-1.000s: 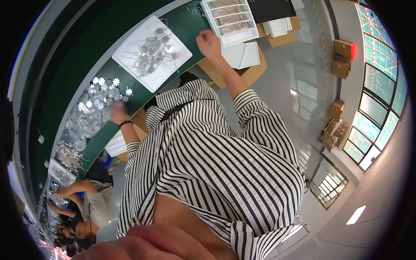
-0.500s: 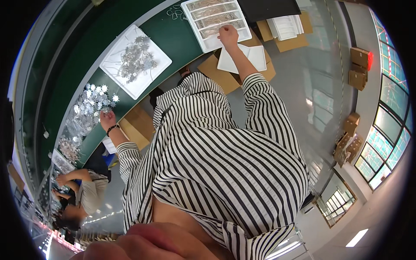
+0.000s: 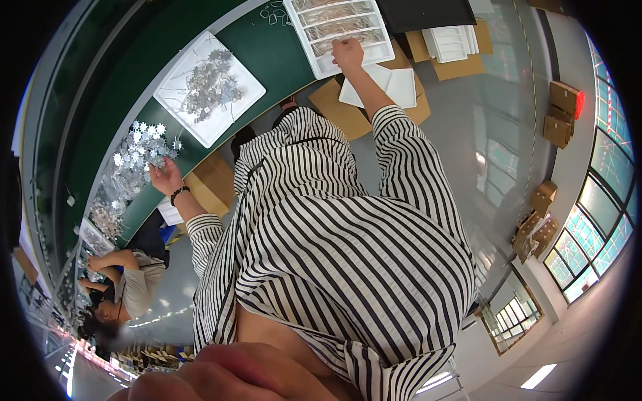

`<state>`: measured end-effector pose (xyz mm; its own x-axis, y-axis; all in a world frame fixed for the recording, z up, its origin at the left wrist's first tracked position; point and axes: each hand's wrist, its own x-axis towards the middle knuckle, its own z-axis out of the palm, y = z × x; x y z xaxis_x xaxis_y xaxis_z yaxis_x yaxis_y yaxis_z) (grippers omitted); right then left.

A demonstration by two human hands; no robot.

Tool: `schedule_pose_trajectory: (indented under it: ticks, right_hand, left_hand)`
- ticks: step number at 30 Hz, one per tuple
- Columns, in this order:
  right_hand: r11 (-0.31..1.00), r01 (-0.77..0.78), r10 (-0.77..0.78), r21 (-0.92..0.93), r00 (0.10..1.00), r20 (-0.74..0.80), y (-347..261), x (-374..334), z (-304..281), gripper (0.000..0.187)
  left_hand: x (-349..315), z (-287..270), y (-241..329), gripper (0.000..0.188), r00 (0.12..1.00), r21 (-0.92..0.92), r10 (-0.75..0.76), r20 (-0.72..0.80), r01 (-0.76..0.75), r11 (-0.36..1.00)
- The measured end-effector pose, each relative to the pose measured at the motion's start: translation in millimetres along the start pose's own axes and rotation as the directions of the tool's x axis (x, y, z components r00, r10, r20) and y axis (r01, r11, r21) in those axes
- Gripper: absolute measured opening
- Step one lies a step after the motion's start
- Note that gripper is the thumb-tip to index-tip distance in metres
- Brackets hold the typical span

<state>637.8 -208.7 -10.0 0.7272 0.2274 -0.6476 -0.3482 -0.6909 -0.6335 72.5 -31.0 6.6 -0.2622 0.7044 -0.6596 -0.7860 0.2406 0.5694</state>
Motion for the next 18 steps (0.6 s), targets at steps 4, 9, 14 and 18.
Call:
schedule_pose_trajectory:
  ticks: [4, 9, 14, 18]
  right_hand:
    - [0.921, 0.385, -0.388, -0.052, 0.912, -0.132, 6, 8, 0, 0.033]
    - [0.703, 0.665, -0.707, -0.253, 0.694, -0.139, 12, 32, 3, 0.032]
    - [0.856, 0.509, -0.517, -0.095, 0.845, -0.134, 3, 43, 10, 0.033]
    - [0.904, 0.426, -0.428, -0.035, 0.900, -0.080, 5, 46, 3, 0.034]
  left_hand:
    - [9, 3, 8, 0.034, 0.991, -0.028, -0.049, 0.126, 0.053, 0.998]
    - [1, 10, 16, 0.038, 0.945, -0.022, -0.153, 0.288, 0.166, 0.986]
    - [-11, 33, 20, 0.043, 0.918, 0.017, -0.207, 0.337, 0.214, 0.977]
    - [-1, 34, 20, 0.042, 0.947, 0.050, -0.200, 0.250, 0.194, 0.980]
